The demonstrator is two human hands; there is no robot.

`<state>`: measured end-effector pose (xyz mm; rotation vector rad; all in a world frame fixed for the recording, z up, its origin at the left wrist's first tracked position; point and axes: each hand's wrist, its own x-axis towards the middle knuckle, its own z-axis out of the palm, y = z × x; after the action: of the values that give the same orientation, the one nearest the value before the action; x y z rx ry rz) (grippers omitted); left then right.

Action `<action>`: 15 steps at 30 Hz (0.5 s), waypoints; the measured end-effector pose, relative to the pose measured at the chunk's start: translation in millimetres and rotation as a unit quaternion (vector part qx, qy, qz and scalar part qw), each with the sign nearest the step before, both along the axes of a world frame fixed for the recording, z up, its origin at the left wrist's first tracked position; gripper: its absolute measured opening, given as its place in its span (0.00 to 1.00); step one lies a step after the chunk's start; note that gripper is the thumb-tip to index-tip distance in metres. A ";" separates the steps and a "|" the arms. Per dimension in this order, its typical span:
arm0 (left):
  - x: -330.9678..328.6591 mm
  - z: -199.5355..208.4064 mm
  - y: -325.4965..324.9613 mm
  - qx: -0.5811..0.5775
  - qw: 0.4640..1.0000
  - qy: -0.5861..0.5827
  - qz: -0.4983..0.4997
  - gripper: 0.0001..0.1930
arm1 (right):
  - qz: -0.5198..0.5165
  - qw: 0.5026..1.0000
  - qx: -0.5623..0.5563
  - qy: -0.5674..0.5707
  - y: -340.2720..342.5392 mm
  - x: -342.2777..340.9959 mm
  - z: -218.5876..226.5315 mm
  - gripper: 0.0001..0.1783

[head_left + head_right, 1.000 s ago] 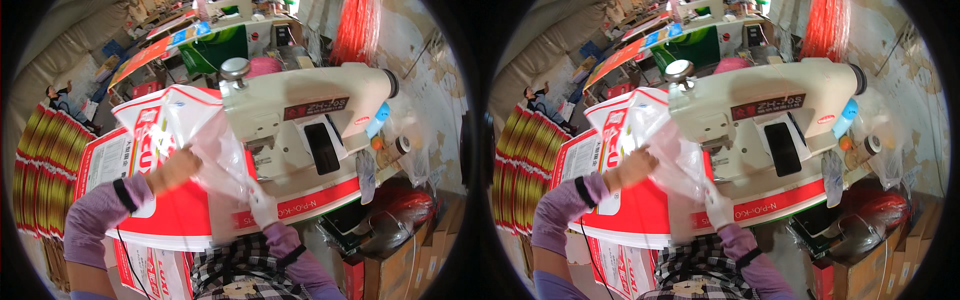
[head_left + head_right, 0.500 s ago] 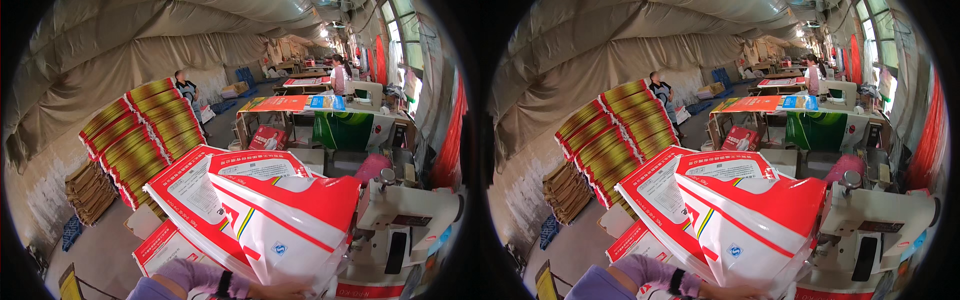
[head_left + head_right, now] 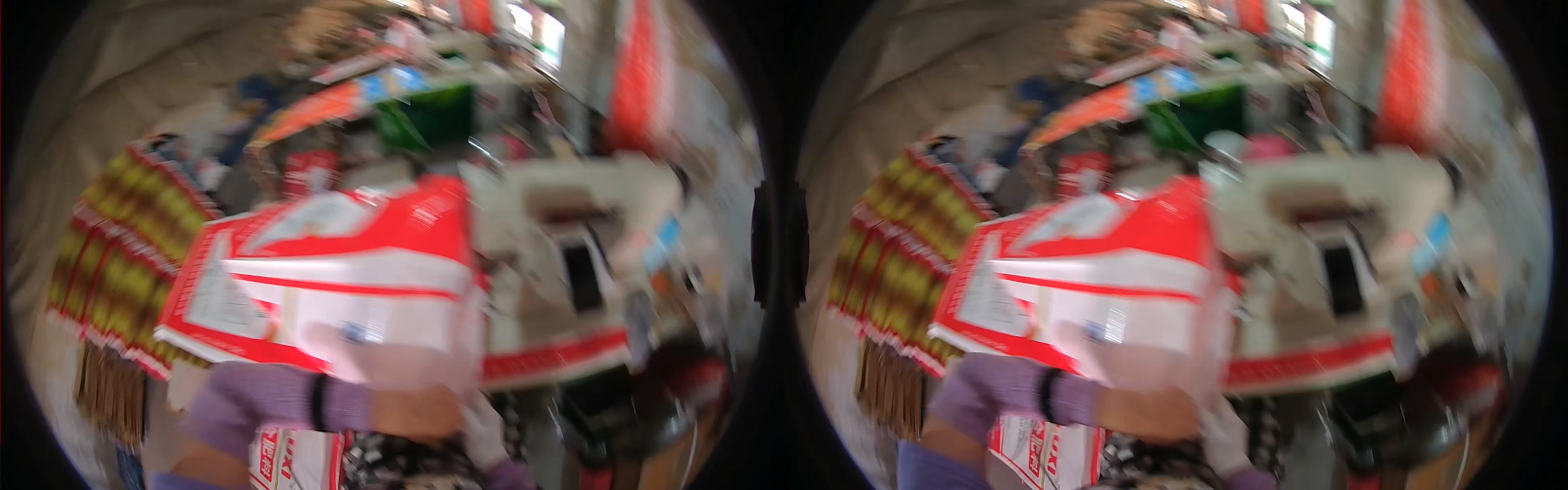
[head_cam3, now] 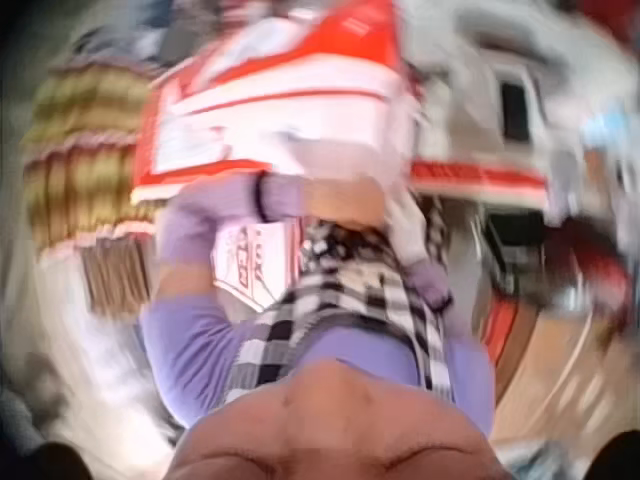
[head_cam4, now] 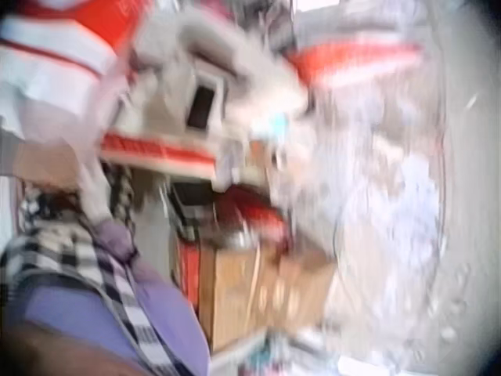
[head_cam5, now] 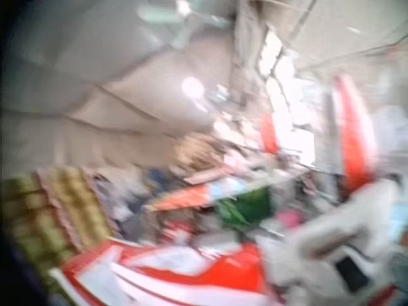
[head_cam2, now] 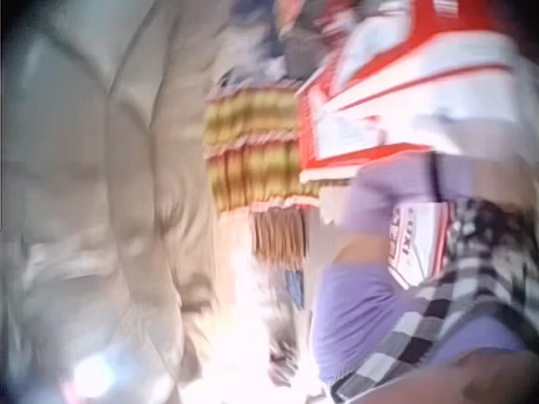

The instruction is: The person is sewing the edges of large plastic fertilizer bags using an industrial sewing machine.

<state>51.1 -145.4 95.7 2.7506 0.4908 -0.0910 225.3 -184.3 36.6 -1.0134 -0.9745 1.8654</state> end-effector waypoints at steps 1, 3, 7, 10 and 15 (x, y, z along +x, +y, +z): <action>-8.5 8.5 -4.7 0.010 0.990 -0.135 0.037 0.10 | 0.013 0.994 0.070 -0.081 11.4 -10.7 0.1 0.25; 3.5 35.8 1.8 -0.091 0.979 0.159 0.094 0.10 | 0.002 0.998 -0.061 -0.025 38.7 -32.9 1.4 0.22; 16.5 32.9 15.0 -0.134 0.987 0.085 0.034 0.06 | -0.054 0.979 0.046 -0.192 42.0 -40.6 -37.3 0.31; 16.1 41.3 48.2 -0.086 0.987 0.093 -0.099 0.09 | -0.039 0.944 0.138 -0.298 26.0 -21.9 -26.2 0.34; -20.7 120.0 170.2 0.128 0.974 0.186 -0.017 0.12 | 0.017 0.858 0.216 -0.465 55.6 -7.1 -33.6 0.33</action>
<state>30.4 24.8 215.7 3.0047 0.5875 -0.6008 218.2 -128.7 3.0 -1.6307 -1.8618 1.0143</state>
